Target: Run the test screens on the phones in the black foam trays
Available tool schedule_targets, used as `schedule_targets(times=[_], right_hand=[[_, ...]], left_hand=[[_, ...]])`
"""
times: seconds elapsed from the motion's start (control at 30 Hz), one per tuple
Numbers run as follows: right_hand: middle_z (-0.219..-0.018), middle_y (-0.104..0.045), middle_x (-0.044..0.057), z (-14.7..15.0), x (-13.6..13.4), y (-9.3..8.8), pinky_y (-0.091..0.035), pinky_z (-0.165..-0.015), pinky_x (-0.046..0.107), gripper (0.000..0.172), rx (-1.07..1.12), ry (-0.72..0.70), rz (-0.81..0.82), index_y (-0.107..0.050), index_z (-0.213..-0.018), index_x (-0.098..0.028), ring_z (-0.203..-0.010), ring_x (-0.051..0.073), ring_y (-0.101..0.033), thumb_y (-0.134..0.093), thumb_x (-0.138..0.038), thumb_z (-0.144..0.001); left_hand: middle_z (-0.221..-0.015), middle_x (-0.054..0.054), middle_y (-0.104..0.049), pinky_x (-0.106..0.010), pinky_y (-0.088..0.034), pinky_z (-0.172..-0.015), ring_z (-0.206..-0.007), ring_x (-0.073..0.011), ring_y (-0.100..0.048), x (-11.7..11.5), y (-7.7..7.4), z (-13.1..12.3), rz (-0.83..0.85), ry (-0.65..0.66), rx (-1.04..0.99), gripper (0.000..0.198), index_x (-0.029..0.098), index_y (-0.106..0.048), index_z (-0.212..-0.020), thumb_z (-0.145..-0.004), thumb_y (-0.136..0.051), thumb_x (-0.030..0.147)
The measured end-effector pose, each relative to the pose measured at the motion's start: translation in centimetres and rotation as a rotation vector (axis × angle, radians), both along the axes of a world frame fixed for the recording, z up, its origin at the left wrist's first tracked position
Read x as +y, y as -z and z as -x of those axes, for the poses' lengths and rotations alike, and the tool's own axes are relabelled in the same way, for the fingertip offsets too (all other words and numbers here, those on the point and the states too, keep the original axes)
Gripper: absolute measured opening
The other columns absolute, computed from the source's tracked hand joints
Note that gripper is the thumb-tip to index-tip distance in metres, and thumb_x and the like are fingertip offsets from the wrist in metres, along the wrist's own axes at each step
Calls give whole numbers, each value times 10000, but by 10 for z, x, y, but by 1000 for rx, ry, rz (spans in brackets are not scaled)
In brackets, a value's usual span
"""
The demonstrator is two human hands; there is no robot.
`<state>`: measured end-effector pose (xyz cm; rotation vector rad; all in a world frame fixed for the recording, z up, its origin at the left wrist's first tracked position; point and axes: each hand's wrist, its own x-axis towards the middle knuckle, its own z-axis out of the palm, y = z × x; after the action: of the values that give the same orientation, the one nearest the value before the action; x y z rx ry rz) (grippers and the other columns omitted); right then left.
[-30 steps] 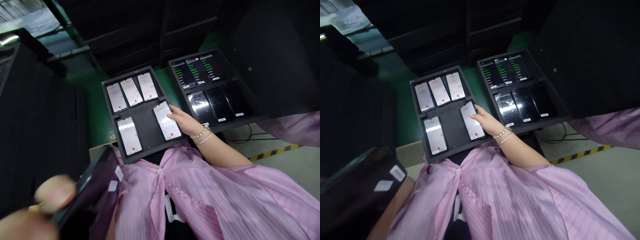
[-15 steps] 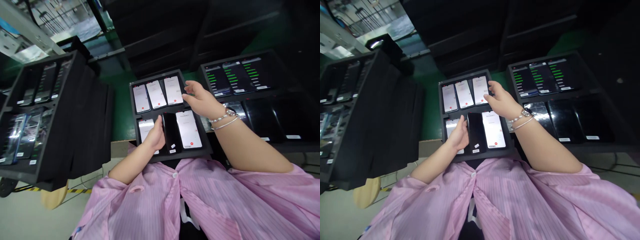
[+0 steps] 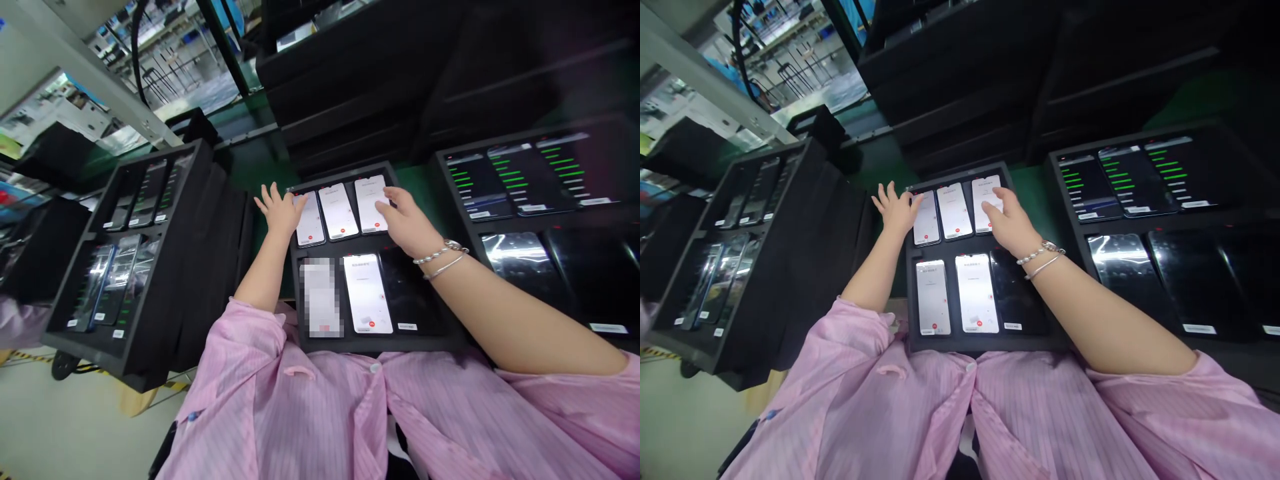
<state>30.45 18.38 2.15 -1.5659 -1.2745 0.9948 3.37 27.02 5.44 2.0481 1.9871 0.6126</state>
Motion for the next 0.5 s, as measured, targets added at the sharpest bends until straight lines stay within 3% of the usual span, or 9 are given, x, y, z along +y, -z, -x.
schedule_targets(times=[0.07,0.17,0.23,0.33,0.43,0.5], right_hand=[[-1595,-533,137,0,5,-4,-413,-1270,586,570,191,156,41,-539,-1426,-282,-1519,336,-490,-657,-509,-917],[-1423,-653,111,-1,15,-10,-548,-1141,466,399,433,309,126,-612,-1231,-259,-1350,275,-628,-719,-416,-881],[-1229,-727,115,1,21,-13,-603,-1024,407,248,522,274,182,-642,-1086,-228,-1193,254,-700,-696,-404,-919],[-1088,-768,123,9,27,-14,-605,-940,361,176,592,115,238,-668,-990,-197,-1048,224,-732,-678,-372,-982],[-1189,-773,154,16,28,-20,-579,-934,352,175,612,97,252,-684,-1083,-168,-1054,199,-728,-651,-330,-1025],[-1344,-729,185,15,21,-31,-581,-913,378,289,642,113,256,-677,-1213,-168,-1099,205,-726,-556,-394,-1080]], left_hand=[[-1792,-164,-303,-667,171,-1342,-1718,-429,-10,3,6,1,-39,58,151,539,176,-782,-1170,-1029,-560,647],[-1759,-160,-357,-638,30,-1393,-1716,-425,-65,8,11,2,23,51,281,623,184,-748,-1292,-1035,-494,691],[-1719,-174,-407,-618,-56,-1403,-1709,-430,-110,13,13,3,83,45,311,674,172,-717,-1339,-1035,-458,714],[-1699,-168,-435,-612,-100,-1402,-1700,-424,-150,20,16,5,122,61,324,699,177,-698,-1357,-1031,-438,738],[-1725,-130,-414,-614,-118,-1399,-1695,-411,-169,19,20,7,118,56,302,668,224,-696,-1389,-1044,-420,725],[-1729,-102,-415,-597,-140,-1397,-1690,-402,-189,17,22,9,105,46,272,626,257,-704,-1393,-1062,-406,698]])
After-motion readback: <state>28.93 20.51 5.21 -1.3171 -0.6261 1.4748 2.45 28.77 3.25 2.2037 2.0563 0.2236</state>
